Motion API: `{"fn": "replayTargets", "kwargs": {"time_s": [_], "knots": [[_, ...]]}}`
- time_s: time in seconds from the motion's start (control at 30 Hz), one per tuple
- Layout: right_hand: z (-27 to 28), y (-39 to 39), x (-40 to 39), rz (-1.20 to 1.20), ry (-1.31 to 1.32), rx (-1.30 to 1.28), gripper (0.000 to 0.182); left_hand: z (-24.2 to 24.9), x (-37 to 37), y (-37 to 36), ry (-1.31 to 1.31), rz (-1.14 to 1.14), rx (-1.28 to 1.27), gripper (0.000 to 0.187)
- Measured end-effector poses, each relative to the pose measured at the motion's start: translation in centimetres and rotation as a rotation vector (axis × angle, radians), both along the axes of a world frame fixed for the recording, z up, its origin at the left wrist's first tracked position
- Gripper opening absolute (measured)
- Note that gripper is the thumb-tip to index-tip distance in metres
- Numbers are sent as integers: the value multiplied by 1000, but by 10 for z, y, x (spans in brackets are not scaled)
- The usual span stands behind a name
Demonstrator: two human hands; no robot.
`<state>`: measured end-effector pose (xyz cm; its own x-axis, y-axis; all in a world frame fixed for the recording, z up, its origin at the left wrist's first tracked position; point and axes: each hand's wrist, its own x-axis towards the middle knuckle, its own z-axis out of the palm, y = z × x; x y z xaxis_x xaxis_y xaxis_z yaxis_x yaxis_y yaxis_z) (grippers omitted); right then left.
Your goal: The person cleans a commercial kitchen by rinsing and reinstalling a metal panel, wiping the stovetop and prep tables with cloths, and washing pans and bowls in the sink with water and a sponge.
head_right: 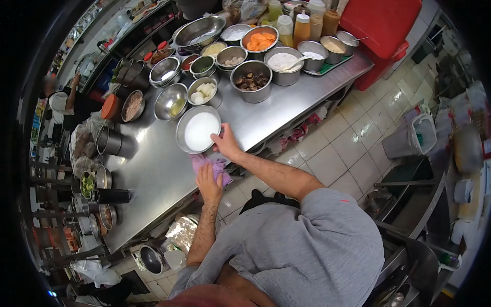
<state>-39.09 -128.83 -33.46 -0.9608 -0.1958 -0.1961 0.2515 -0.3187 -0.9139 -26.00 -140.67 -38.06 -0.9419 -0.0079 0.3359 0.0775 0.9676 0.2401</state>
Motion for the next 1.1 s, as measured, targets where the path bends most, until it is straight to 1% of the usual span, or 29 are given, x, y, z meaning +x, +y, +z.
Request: {"fn": "replayTargets", "kwargs": {"time_s": [0.03,0.1,0.17,0.2,0.23,0.27,0.3,0.33,0.37,0.4,0.43,0.47,0.5,0.53,0.57,0.6,0.63,0.7,0.73,0.8,0.83,0.87,0.9,0.93,0.97,1.0,1.03,1.07,1.1], "knots": [[-5,-1,-3,45,6,7,51,1,-6,11,1,-11,-1,53],[4,9,-4,62,6,52,49,0,-21,32,-18,-116,31,53],[15,28,0,-29,371,413,43,-1,-45,52,-39,-161,38,55],[30,46,6,-55,517,477,39,1,-60,63,-6,-172,184,58],[29,61,9,-73,510,491,39,2,-76,75,23,-182,333,60],[27,75,12,-131,682,667,41,5,-91,89,-152,-99,220,61],[26,88,12,-190,853,846,44,14,-106,102,-156,-126,225,61],[20,100,8,-163,854,902,48,24,-121,115,-191,-127,976,57],[8,105,3,-181,841,921,48,35,-129,125,-232,-98,1728,54],[-3,109,-3,-191,829,1062,50,45,-134,123,-299,-131,1961,56],[-15,115,-11,-200,818,1202,52,41,-138,122,-316,-145,1967,56],[-10,119,-12,-91,825,1254,50,33,-137,121,-316,-154,1943,56],[-11,122,-13,-100,812,1263,50,29,-133,120,-318,-158,1917,56],[-12,124,-14,-48,882,1306,47,27,-128,121,-337,-165,1917,56],[-14,130,-18,4,952,1346,44,31,-123,122,-277,-140,1601,51],[-18,138,-24,4,1041,1333,35,35,-118,121,-212,-121,1281,47],[-23,151,-31,-11,1034,1337,35,40,-115,120,-218,-135,1275,47],[-31,188,-39,41,1158,1264,30,46,-109,116,-103,-164,785,37],[-33,213,-46,2,1167,1272,25,42,-107,114,-103,-163,779,37],[-47,275,-71,-62,1276,1357,24,31,-104,111,-183,-81,1079,35],[-40,308,-86,-118,1384,1356,24,29,-102,112,-181,-68,1076,35],[-34,341,-102,-150,1406,1384,20,27,-102,116,-116,-5,1068,33],[-34,375,-115,-189,1306,1411,21,26,-103,121,-46,58,1060,31],[-38,411,-135,-225,1300,1479,23,24,-102,128,-31,72,1056,31],[-42,449,-155,-258,1276,1541,25,23,-101,136,23,154,1047,31],[-58,486,-175,-361,1057,1517,24,22,-101,146,77,238,1040,31],[-57,520,-195,-406,963,1520,24,21,-100,158,89,256,1043,31],[-55,552,-215,-444,868,1521,24,21,-97,171,131,354,1021,31],[-55,586,-234,-441,850,1587,26,21,-92,182,169,454,991,32]]}}
